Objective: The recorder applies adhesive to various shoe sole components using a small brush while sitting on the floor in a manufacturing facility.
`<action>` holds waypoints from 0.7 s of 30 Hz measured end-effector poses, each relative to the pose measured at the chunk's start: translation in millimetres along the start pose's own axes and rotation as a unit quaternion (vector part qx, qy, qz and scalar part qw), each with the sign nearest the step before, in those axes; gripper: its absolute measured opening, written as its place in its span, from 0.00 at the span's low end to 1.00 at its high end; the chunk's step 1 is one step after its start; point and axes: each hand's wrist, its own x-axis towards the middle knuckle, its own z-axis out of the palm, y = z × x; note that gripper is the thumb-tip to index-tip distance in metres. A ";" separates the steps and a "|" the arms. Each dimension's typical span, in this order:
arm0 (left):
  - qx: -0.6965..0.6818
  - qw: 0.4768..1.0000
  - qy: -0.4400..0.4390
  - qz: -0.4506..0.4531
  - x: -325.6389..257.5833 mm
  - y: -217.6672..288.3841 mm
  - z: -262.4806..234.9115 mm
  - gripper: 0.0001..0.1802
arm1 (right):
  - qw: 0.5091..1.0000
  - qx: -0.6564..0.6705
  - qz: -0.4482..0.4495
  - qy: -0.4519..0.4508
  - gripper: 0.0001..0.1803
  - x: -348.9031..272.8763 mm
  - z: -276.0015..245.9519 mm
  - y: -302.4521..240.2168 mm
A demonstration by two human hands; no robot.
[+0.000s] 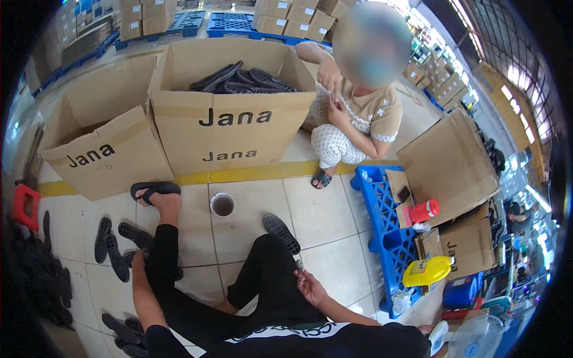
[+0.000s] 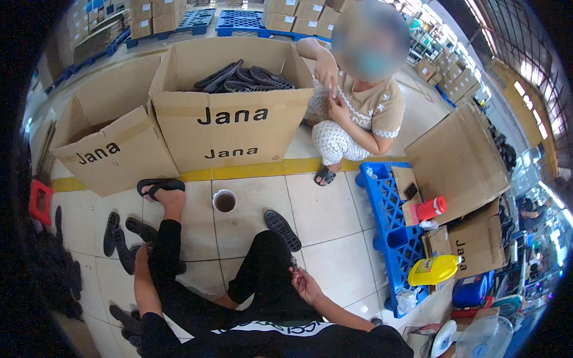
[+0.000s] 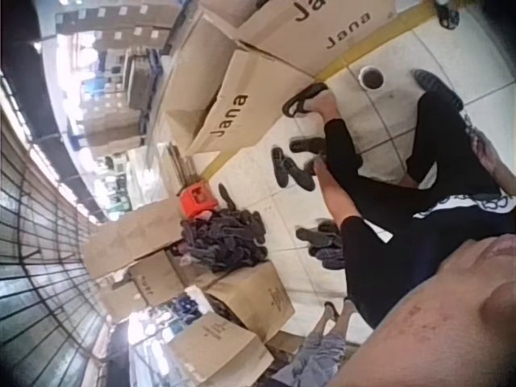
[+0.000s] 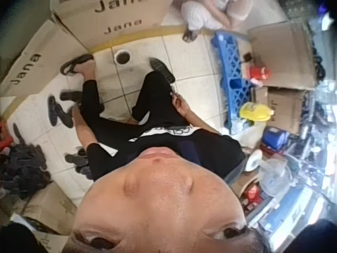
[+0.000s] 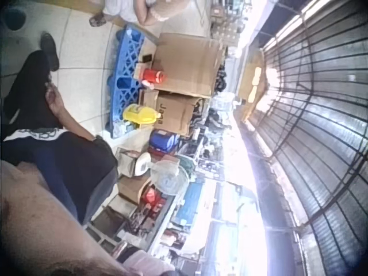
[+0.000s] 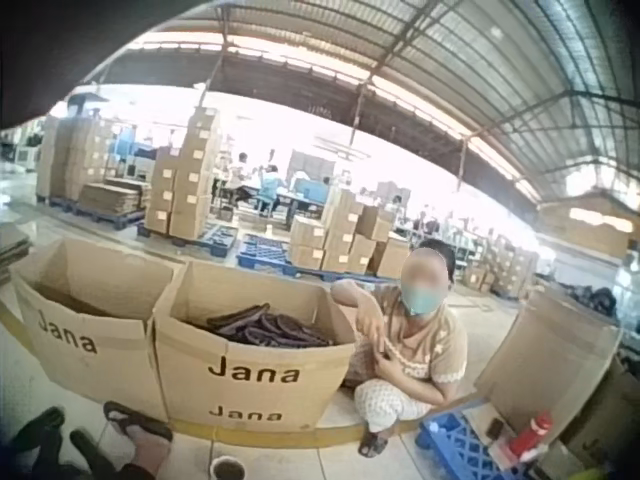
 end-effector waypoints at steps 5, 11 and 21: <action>0.385 0.490 0.607 0.494 -28.6 87.4 59.6 0.28 | 0.999 0.020 -0.025 0.027 0.19 -14.1 -7.0 -14.5; 0.442 0.293 0.403 0.746 -8.8 39.1 65.9 0.23 | 0.999 -0.031 0.010 0.025 0.21 -1.3 1.3 -7.8; 0.874 -0.032 0.303 0.379 96.3 357.3 -122.7 0.12 | 0.998 -0.006 -0.051 0.021 0.15 -14.3 -17.7 -16.6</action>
